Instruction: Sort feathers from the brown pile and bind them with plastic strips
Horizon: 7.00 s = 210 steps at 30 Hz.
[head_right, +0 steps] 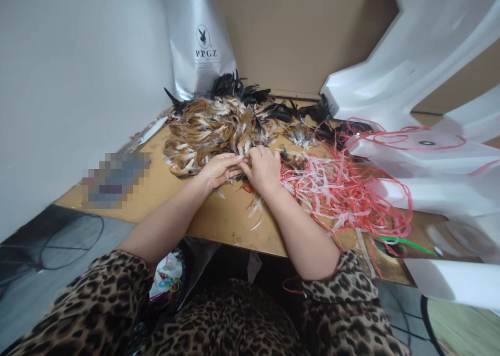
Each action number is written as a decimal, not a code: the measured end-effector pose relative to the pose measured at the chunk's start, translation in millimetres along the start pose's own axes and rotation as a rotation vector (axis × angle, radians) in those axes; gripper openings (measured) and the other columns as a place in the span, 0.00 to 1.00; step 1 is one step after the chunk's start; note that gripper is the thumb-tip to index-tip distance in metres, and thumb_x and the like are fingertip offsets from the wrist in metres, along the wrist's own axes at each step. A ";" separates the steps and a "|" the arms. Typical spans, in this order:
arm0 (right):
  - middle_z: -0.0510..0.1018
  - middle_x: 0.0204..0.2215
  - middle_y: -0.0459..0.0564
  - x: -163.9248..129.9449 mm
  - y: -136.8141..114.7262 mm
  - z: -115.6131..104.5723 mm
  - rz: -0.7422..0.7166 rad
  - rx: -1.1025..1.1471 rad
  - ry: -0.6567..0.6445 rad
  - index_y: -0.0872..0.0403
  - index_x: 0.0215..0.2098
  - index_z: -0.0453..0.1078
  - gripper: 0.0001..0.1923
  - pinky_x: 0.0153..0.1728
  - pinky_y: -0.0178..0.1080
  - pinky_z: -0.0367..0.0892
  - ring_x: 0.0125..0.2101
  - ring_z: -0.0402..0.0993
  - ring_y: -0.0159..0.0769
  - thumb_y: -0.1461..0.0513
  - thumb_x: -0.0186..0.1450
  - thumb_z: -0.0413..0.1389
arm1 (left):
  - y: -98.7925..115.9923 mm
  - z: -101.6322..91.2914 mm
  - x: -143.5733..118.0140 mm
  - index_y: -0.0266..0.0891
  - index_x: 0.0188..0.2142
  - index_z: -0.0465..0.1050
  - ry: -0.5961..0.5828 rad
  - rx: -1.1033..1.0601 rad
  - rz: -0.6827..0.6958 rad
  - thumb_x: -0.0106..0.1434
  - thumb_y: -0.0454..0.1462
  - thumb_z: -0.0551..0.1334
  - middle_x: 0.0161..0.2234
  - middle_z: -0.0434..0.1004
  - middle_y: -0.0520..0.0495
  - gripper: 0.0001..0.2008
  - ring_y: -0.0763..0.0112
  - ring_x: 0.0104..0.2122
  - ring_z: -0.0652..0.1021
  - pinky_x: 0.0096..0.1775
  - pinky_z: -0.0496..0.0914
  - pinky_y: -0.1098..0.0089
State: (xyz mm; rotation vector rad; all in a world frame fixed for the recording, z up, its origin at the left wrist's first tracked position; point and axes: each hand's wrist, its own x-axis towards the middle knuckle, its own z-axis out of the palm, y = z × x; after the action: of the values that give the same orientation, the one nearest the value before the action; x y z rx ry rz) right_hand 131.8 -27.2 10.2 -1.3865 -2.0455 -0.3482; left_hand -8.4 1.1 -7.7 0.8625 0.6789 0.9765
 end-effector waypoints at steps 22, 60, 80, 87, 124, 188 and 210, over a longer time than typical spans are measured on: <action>0.72 0.22 0.42 4.8 11.8 8.1 0.527 1.252 -0.072 0.54 0.26 0.69 0.09 0.28 0.34 0.62 0.22 0.66 0.28 0.57 0.49 0.58 | 5.1 4.8 -1.5 0.32 0.24 0.69 0.065 0.278 0.148 0.45 0.43 0.64 0.25 0.75 0.44 0.14 0.73 0.26 0.75 0.34 0.67 0.71; 0.72 0.21 0.44 0.8 -4.0 11.5 0.500 1.027 0.096 0.54 0.24 0.66 0.08 0.25 0.36 0.65 0.21 0.68 0.31 0.57 0.50 0.57 | -5.4 5.9 0.2 0.34 0.24 0.73 0.162 0.529 0.363 0.46 0.39 0.62 0.22 0.74 0.50 0.09 0.75 0.24 0.72 0.31 0.66 0.74; 0.72 0.22 0.43 3.4 6.6 15.6 0.679 1.517 -0.092 0.54 0.25 0.67 0.09 0.25 0.32 0.64 0.21 0.67 0.27 0.59 0.48 0.59 | 7.4 5.1 -7.6 0.33 0.31 0.70 -0.106 -0.114 -0.145 0.50 0.33 0.63 0.25 0.75 0.48 0.07 0.74 0.28 0.76 0.36 0.68 0.70; 0.72 0.22 0.42 2.4 2.2 13.7 0.688 1.556 -0.087 0.53 0.29 0.68 0.10 0.25 0.33 0.65 0.21 0.67 0.27 0.57 0.50 0.58 | 5.8 2.4 -4.3 0.33 0.29 0.69 -0.009 -0.072 -0.075 0.48 0.34 0.64 0.26 0.75 0.47 0.08 0.74 0.28 0.76 0.35 0.68 0.71; 0.72 0.30 0.46 7.1 13.4 6.5 0.315 0.892 0.291 0.52 0.23 0.70 0.04 0.40 0.39 0.61 0.36 0.67 0.34 0.60 0.52 0.57 | -0.1 12.5 -4.5 0.31 0.22 0.69 0.058 0.433 0.161 0.46 0.37 0.64 0.20 0.73 0.46 0.09 0.75 0.21 0.73 0.31 0.67 0.72; 0.70 0.18 0.41 1.5 0.1 10.4 0.636 1.260 0.051 0.54 0.22 0.69 0.10 0.24 0.31 0.60 0.19 0.63 0.25 0.55 0.48 0.59 | 3.0 7.6 -6.4 0.31 0.26 0.69 -0.019 0.143 0.045 0.47 0.39 0.64 0.26 0.75 0.44 0.12 0.75 0.25 0.75 0.33 0.68 0.72; 0.74 0.25 0.43 3.8 2.9 7.3 0.509 1.224 0.000 0.53 0.28 0.71 0.09 0.31 0.35 0.65 0.26 0.69 0.30 0.57 0.50 0.58 | 3.4 4.6 -4.4 0.32 0.28 0.71 -0.029 0.159 0.080 0.48 0.38 0.64 0.26 0.76 0.44 0.11 0.71 0.29 0.76 0.35 0.68 0.71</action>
State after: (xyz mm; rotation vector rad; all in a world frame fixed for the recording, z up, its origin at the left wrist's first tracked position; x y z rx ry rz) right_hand 130.8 -19.4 6.6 -0.9781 -1.3163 0.9640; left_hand -7.9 -3.3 -2.0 1.0481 0.7081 0.9895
